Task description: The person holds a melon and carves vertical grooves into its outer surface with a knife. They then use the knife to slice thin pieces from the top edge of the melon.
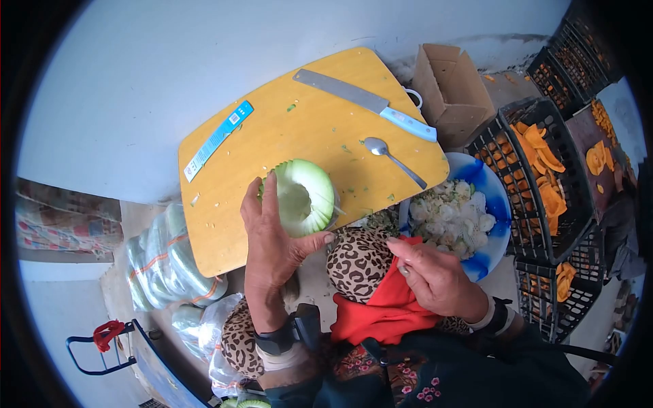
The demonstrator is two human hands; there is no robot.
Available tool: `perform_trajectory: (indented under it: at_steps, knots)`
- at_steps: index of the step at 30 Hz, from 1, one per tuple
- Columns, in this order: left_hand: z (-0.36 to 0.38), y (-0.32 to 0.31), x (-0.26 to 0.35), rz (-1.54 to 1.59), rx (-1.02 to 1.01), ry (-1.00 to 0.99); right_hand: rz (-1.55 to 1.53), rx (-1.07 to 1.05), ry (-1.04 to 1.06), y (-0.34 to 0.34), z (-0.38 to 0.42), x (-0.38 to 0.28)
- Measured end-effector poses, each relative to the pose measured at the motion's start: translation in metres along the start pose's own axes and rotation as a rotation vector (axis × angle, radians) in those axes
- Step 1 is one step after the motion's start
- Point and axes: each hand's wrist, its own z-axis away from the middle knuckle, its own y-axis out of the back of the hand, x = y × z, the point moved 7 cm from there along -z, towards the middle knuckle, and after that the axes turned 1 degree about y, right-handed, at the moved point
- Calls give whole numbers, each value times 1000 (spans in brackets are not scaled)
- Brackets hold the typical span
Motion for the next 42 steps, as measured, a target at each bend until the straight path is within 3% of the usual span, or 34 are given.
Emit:
perform_trajectory:
  at_steps: [42]
  knots:
    - [-1,-2,1,-10,29,-13,-68,-5,-32,-10,3,-8]
